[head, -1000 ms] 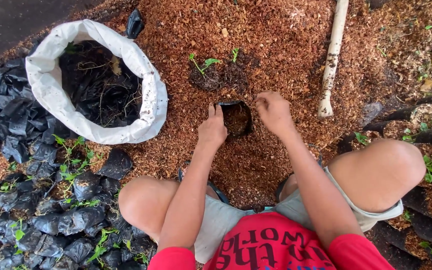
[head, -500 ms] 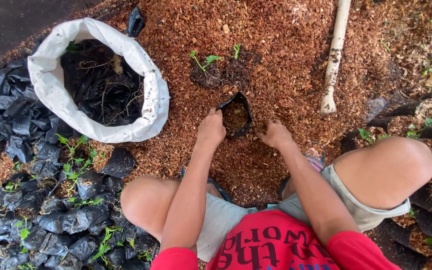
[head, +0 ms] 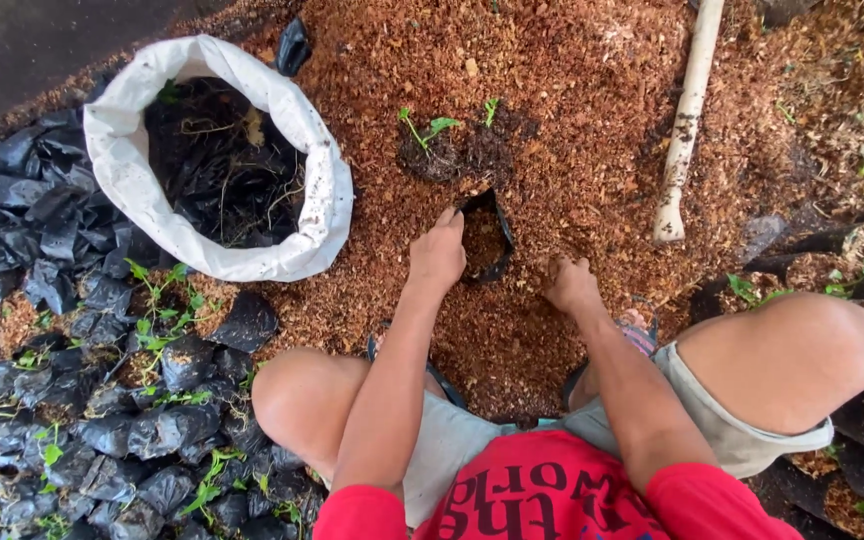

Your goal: The person sits on the ground and plants small seedlings into a pile of soil. They remove a seedling from a black plastic bag, place it into the soil, and cover the roots with their hands. The person repeats this process with multiple seedlings.

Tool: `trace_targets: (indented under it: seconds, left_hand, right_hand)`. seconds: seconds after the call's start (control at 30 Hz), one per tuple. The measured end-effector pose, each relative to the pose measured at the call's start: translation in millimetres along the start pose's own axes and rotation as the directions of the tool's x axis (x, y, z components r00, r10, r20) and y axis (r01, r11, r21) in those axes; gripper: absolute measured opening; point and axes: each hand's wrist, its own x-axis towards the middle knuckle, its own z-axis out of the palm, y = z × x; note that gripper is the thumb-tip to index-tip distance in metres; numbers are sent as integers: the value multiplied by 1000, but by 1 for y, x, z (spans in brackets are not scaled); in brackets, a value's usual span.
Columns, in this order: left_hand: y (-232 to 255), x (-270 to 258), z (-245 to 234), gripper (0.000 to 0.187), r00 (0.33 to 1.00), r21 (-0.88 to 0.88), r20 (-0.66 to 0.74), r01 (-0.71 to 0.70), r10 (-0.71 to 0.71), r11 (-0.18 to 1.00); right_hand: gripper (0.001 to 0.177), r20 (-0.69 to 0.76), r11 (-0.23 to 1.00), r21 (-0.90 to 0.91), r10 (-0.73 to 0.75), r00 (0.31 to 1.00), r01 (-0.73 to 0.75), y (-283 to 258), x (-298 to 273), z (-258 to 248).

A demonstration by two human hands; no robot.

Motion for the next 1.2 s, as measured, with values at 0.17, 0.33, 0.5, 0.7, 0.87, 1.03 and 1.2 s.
trace_targets:
  seconds: [0.17,0.33,0.5,0.7,0.87,1.03,1.2]
  left_hand:
    - [15,-24,-29,52,996,-104,-67,-67,60,992]
    - [13,-21,-30,58,999,-112,3,-41,42,993]
    - [-3,-1,-1,59,997,-102,-25,-74,72,992]
    - [-18,6,9,60,999,-97,-7,-44,44,994]
    - [-16,4,7,61,999,-81,4,-45,45,996]
    - [-14,7,18,59,995,-5,31,-94,94,996]
    - [-15,7,10,63,998,-17,39,-50,50,999]
  right_hand:
    - [62,21,872,455,190,982,-179,-49,-31,-60]
    - [47,-33,318,941,-247,968,113,-118,-107,-177]
    - [54,177,409,912,-406,897,5,-172,-132,-200]
    - [68,112,886,180,-451,886,428,-185,-100,-154]
    - [20,-31,736,-153,-671,741,660,-165,-42,-81]
    - [28,162,742,-252,-601,782,622,-186,-22,-51]
    - [34,199,769,-313,-521,830,558,-173,-2,-34]
